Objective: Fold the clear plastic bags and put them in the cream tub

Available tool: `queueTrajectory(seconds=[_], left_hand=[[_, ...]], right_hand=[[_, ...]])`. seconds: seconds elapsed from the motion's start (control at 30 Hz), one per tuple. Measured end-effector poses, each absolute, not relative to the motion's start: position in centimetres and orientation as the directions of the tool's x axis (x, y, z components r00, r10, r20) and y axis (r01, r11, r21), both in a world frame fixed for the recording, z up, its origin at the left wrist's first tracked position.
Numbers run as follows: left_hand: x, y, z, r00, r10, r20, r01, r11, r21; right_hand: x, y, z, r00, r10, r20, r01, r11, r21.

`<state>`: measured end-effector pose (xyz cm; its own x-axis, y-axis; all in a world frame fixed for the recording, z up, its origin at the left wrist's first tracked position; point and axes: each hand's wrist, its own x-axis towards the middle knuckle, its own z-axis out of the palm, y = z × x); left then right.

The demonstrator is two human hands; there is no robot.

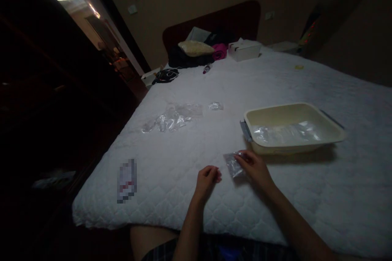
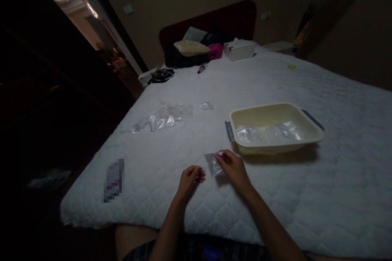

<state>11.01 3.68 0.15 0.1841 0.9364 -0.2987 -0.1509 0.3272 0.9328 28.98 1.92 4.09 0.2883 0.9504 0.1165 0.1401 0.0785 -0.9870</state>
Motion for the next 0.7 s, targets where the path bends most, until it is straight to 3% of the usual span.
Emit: queueTrajectory(seconds=[0.17, 0.27, 0.33, 0.4, 0.53, 0.7], left_hand=[[11.1, 3.9, -0.2, 0.168, 0.935, -0.313, -0.151, 0.338, 0.929], [11.0, 4.1, -0.7, 0.167, 0.935, -0.314, -0.14, 0.337, 0.931], [10.9, 4.2, -0.9, 0.166, 0.933, -0.319, -0.134, 0.341, 0.93], [10.9, 4.2, -1.0, 0.165, 0.933, -0.321, -0.134, 0.343, 0.93], [11.0, 4.3, -1.1, 0.156, 0.935, -0.318, -0.141, 0.34, 0.93], [10.9, 4.3, -1.5, 0.16, 0.939, -0.306, -0.143, 0.328, 0.934]], right_hand=[[38.3, 2.5, 10.8, 0.563, 0.788, 0.25, 0.254, 0.123, -0.959], [44.8, 3.8, 13.4, 0.648, 0.7, 0.299, 0.461, -0.048, -0.886], [48.4, 4.9, 13.8, 0.632, 0.73, 0.261, 0.595, -0.241, -0.766], [50.8, 5.8, 13.1, 0.586, 0.773, 0.243, 0.698, -0.329, -0.636], [52.6, 6.7, 10.6, 0.379, 0.91, 0.171, 0.868, -0.284, -0.408], [51.1, 5.8, 11.0, 0.312, 0.933, 0.177, 0.934, -0.267, -0.239]])
